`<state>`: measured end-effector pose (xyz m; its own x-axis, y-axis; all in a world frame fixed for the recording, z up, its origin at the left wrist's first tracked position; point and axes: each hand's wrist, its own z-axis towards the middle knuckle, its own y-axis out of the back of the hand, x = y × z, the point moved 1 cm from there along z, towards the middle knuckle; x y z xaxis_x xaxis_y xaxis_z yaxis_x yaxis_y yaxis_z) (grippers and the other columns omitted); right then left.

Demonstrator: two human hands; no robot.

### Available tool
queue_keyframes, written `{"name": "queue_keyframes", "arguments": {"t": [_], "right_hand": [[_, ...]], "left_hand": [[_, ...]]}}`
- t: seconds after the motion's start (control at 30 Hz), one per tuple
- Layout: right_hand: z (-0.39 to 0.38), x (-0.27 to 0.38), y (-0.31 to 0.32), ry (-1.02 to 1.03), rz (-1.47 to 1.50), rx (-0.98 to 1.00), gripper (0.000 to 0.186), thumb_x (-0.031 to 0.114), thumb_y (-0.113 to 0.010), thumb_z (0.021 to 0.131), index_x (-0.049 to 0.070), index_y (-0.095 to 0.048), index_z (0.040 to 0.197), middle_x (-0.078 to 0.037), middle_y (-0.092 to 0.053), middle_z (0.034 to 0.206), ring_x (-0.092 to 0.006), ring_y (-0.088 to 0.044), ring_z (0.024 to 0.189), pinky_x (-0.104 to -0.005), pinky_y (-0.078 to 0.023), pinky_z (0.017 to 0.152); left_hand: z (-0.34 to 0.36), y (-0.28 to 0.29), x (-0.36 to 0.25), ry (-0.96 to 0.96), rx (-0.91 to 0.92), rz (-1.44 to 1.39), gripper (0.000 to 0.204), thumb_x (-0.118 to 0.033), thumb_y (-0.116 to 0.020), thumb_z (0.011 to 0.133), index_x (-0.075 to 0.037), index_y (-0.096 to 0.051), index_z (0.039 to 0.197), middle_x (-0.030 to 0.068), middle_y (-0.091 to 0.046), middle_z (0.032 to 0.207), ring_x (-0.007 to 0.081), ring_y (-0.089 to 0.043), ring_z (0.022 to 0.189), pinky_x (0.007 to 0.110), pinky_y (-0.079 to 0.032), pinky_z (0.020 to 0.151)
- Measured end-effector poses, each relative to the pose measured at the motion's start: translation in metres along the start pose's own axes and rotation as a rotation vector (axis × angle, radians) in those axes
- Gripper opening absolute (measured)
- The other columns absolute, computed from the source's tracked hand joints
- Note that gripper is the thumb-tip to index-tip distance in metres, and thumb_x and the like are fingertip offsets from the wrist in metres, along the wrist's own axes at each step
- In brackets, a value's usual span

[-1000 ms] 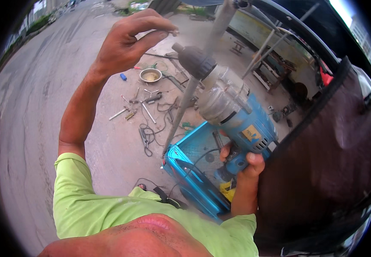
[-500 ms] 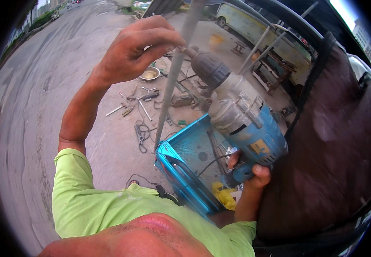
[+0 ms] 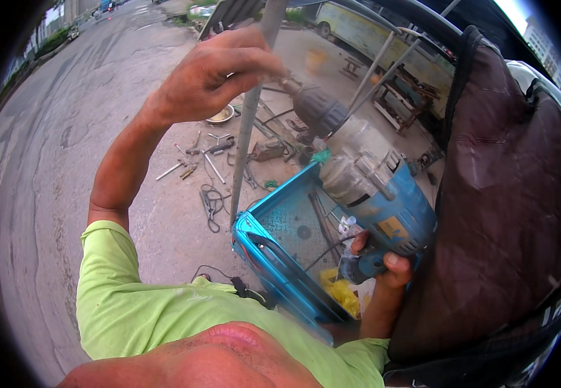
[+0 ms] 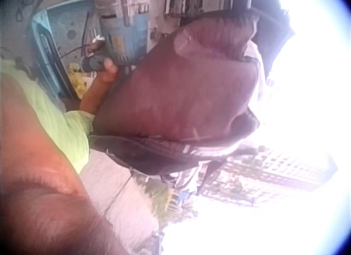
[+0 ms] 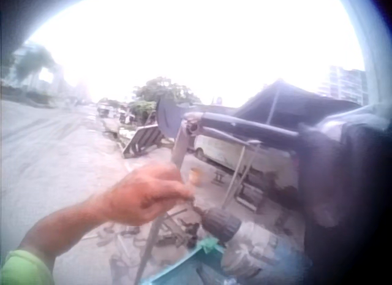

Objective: The person disassembles the chuck of a power drill while sitting on the ground, then stands up and uses another drill to bore a hole into a metal frame attached to a small blue vehicle.

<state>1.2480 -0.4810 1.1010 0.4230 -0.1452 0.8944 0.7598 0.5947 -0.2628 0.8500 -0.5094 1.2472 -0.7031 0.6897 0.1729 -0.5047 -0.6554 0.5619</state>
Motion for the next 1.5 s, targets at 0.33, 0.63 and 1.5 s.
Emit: {"name": "queue_keyframes", "arguments": {"t": [0.33,0.63,1.5], "right_hand": [[-0.005,0.018,-0.012,-0.006,-0.196,-0.033,0.079,0.04,-0.066,0.071,-0.01,-0.048,0.13,-0.021,-0.063,0.097,-0.0277,-0.062,0.083,-0.0359,-0.052,0.072],[-0.006,0.04,-0.028,0.084,-0.181,0.0,0.08,0.039,-0.063,0.074,-0.011,-0.044,0.134,-0.022,-0.061,0.098,-0.0273,-0.061,0.088,-0.0368,-0.051,0.075],[-0.155,-0.129,0.096,-0.286,0.658,-0.464,0.084,0.025,-0.066,0.086,0.0,-0.024,0.154,-0.026,-0.045,0.148,-0.0275,-0.06,0.101,-0.0413,-0.052,0.078]], "left_hand": [[0.003,-0.007,0.025,0.285,-0.007,-0.617,0.022,-0.009,-0.071,0.091,-0.006,-0.07,0.113,0.0051,-0.068,0.096,0.0202,-0.067,0.088,0.035,-0.054,0.081],[0.028,-0.067,0.017,0.347,-0.278,-1.71,0.008,-0.012,-0.063,0.093,-0.009,-0.062,0.101,0.0027,-0.063,0.092,0.0162,-0.062,0.089,0.033,-0.052,0.084],[-0.46,-0.306,-0.206,2.225,-0.057,-1.165,0.023,-0.018,-0.062,0.097,0.0,-0.064,0.112,0.0104,-0.069,0.097,0.0215,-0.067,0.088,0.035,-0.054,0.077]]}}
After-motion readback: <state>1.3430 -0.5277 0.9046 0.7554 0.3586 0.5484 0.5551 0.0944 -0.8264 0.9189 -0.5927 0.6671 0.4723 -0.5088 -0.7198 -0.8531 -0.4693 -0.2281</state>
